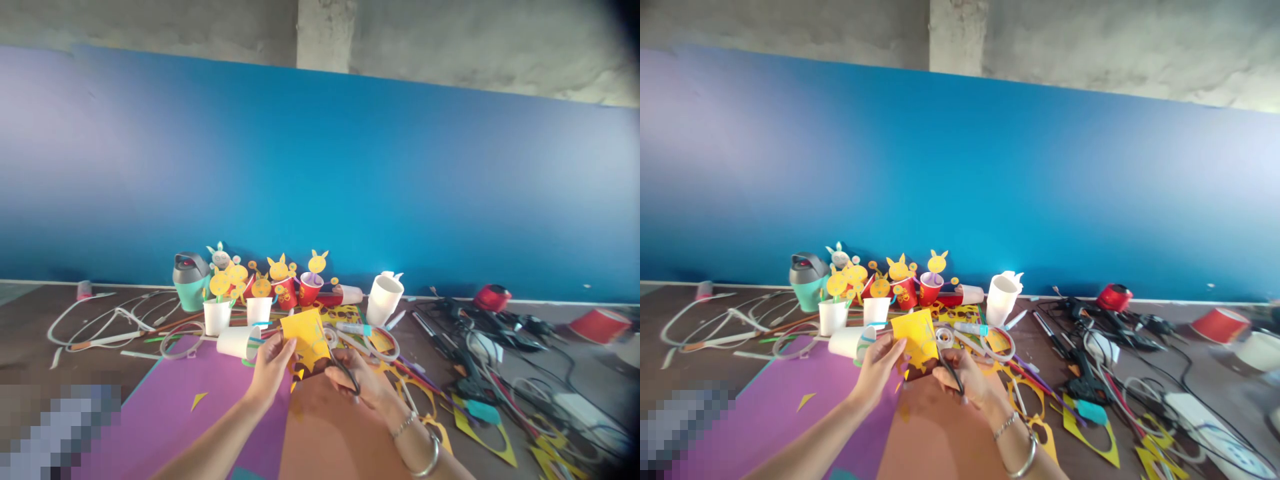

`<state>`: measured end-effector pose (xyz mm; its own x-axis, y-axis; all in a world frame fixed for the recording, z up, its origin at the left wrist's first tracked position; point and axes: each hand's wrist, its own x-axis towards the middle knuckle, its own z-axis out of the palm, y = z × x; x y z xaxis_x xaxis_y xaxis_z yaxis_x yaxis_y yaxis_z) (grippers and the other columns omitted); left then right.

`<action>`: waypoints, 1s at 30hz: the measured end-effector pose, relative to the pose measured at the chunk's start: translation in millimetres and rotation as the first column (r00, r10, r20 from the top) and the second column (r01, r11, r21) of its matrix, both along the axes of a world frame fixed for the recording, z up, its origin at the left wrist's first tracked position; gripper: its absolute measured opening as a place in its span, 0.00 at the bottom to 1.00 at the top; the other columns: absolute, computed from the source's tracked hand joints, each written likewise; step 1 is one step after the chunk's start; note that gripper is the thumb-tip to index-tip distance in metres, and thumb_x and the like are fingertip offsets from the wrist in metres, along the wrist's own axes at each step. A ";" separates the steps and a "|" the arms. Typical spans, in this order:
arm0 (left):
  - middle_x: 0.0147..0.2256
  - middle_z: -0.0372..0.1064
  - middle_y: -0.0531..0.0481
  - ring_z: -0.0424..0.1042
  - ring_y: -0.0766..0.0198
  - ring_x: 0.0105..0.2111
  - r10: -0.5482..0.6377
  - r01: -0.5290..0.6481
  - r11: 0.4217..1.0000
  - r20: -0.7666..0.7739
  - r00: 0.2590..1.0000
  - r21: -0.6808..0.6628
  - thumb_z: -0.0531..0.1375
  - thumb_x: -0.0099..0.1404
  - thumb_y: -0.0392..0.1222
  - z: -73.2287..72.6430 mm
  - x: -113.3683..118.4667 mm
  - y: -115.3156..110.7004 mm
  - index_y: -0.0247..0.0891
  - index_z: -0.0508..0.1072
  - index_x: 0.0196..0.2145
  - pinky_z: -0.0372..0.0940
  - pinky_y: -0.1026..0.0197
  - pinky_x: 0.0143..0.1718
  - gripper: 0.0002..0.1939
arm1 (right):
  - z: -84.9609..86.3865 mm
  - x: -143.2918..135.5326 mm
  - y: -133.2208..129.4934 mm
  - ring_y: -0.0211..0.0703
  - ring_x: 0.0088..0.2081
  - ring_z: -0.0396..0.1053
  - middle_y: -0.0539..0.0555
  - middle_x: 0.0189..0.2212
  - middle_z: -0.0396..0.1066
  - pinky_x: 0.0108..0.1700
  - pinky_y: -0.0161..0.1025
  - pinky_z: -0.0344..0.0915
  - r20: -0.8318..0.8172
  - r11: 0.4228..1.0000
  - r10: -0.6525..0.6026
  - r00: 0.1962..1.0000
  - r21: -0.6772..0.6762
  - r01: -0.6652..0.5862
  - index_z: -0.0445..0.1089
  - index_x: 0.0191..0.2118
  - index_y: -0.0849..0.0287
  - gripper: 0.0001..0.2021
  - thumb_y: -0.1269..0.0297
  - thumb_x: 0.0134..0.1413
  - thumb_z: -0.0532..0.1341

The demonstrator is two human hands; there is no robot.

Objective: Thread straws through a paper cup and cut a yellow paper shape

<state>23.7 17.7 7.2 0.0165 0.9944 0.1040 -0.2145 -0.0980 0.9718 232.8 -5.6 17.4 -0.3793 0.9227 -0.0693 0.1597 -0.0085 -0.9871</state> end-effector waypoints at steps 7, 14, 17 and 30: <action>0.23 0.72 0.51 0.70 0.64 0.23 -0.031 0.032 0.999 -0.022 0.999 0.012 0.66 0.60 0.51 5.3 1.3 -1.7 0.36 0.76 0.31 0.66 0.64 0.26 0.14 | -1.7 0.0 1.6 0.31 0.15 0.53 0.45 0.16 0.59 0.15 0.31 0.48 -0.024 1.000 0.018 1.000 0.011 -0.018 0.65 0.26 0.58 0.21 0.43 0.50 0.64; 0.21 0.71 0.52 0.70 0.63 0.21 -0.052 0.052 0.998 0.007 0.999 -0.030 0.67 0.58 0.53 9.4 2.2 -4.4 0.35 0.77 0.31 0.67 0.63 0.24 0.16 | 13.3 -3.5 -2.9 0.32 0.17 0.53 0.46 0.15 0.58 0.17 0.33 0.47 0.044 0.997 -0.037 0.998 0.065 0.034 0.63 0.22 0.57 0.21 0.44 0.51 0.62; 0.26 0.76 0.48 0.73 0.62 0.25 -0.058 0.058 0.998 0.026 0.998 -0.022 0.68 0.57 0.51 10.6 3.5 -5.1 0.34 0.78 0.33 0.69 0.62 0.28 0.16 | 12.6 -7.1 -2.6 0.32 0.17 0.52 0.45 0.15 0.58 0.18 0.33 0.47 0.002 0.997 -0.049 0.999 0.056 0.049 0.62 0.22 0.57 0.20 0.46 0.52 0.62; 0.37 0.80 0.42 0.79 0.51 0.36 -0.137 0.141 0.990 0.113 0.984 -0.026 0.69 0.57 0.50 10.1 5.4 -5.3 0.34 0.80 0.39 0.73 0.54 0.39 0.17 | -8.3 -11.2 3.4 0.32 0.19 0.52 0.45 0.18 0.58 0.22 0.34 0.48 -0.110 0.991 -0.122 0.986 0.032 0.127 0.63 0.25 0.57 0.19 0.47 0.50 0.65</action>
<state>29.2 12.5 17.3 0.1451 0.9862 0.0792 -0.3302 -0.0272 0.9435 221.6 -2.2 9.1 -0.2645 0.9644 0.0024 0.0521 0.0168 -0.9985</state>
